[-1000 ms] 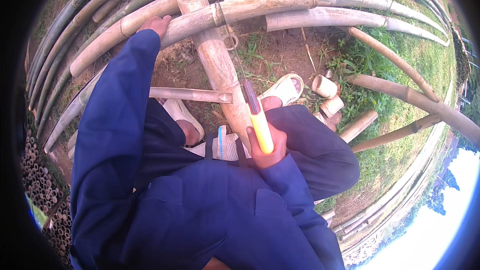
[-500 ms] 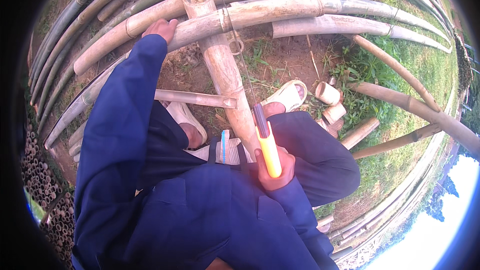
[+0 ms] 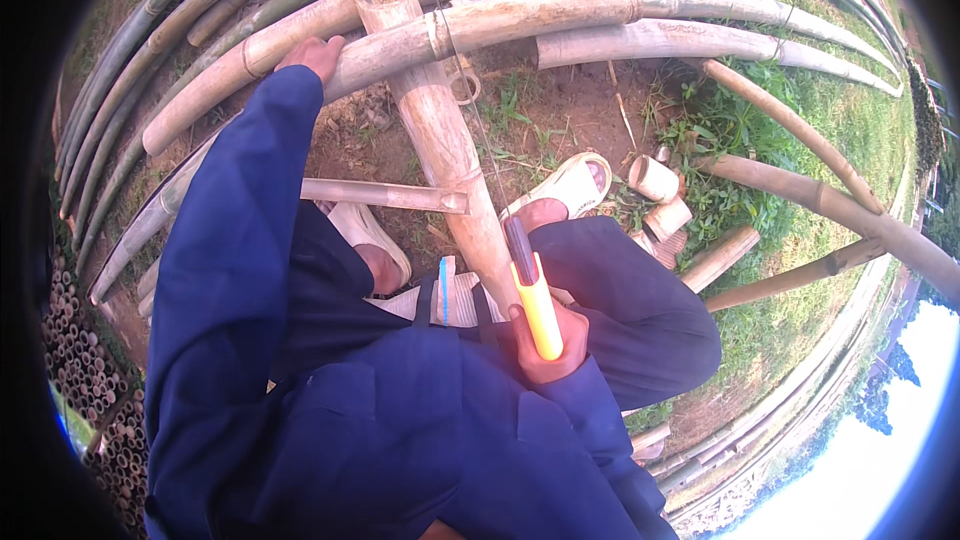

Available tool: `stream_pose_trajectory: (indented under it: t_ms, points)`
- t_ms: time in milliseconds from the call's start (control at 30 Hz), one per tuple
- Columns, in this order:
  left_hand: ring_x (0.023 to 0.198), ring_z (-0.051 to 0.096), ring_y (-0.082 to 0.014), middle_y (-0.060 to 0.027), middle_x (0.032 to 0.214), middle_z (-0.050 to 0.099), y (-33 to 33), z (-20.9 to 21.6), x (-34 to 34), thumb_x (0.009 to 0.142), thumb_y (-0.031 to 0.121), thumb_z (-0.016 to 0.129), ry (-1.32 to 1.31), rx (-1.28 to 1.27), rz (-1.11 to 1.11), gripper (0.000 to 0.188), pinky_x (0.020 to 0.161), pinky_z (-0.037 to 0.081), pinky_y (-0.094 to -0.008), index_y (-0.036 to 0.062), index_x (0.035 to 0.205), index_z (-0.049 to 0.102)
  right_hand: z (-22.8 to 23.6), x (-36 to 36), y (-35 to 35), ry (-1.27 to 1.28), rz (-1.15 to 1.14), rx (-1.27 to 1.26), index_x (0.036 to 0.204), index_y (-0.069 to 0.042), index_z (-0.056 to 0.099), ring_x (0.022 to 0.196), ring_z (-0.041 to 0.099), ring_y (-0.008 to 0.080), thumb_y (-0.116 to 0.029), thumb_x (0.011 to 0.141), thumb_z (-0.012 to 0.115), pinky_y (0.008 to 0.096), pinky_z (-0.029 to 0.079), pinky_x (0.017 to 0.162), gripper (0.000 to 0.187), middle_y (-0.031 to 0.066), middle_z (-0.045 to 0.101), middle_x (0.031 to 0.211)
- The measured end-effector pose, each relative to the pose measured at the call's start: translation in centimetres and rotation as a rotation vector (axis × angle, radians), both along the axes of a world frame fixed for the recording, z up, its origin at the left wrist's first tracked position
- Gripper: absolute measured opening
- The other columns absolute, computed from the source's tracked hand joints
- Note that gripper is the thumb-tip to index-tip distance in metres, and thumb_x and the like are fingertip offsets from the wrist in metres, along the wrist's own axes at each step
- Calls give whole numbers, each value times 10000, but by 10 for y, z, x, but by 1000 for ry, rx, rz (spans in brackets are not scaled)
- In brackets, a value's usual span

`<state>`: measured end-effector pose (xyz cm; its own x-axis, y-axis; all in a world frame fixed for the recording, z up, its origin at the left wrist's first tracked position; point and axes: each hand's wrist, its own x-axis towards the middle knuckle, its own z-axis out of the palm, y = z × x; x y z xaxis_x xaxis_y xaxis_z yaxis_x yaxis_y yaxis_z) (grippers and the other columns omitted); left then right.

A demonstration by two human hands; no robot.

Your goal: The person uses a hand saw to cut bamboo poles into shorter sections. They position the bamboo on a makeshift stand, saw through it, and then move the cut pieces aside.

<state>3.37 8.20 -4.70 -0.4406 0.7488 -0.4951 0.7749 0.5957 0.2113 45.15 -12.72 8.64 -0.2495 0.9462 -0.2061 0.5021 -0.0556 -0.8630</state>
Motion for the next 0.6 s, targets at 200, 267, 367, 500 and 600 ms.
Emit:
stream_pose_trajectory:
  t_ms: [200,267,367,500,600]
  points:
    - [1179,655,-389,-240,1260,688,10,7,9,925,541,422,9,-2,22,644,1037,457,-486,29,1135,752,-95,-80,120,207,-71,135,878,23,649,552,487,130,-73,939,724,339,430,538,136,56,549,617]
    - [1180,655,-387,-239,1258,690,-1,-10,4,925,541,423,7,-8,-17,642,1037,457,-483,30,1135,752,-84,-76,102,275,-58,61,889,25,648,561,498,133,-71,937,725,336,433,543,132,61,568,636]
    - [1181,659,-378,-232,1256,693,4,-8,0,933,537,422,-27,-1,-31,635,1040,459,-477,38,1141,754,-50,-32,47,16,-2,58,1011,38,679,641,619,172,-57,907,745,340,499,618,155,133,669,754]
    - [1172,664,-372,-226,1262,694,3,-7,-7,934,557,417,-54,-35,-26,643,1032,468,-483,56,1153,758,2,8,-18,-18,-15,-71,1216,51,686,866,756,247,5,896,709,331,559,814,325,176,755,949]
    - [1160,654,-419,-279,1211,688,5,-4,7,947,516,423,-57,-4,-6,631,1012,458,-486,-6,1106,741,-27,-20,30,27,-70,-108,1109,38,723,764,715,218,-14,905,706,355,546,757,211,140,736,841]
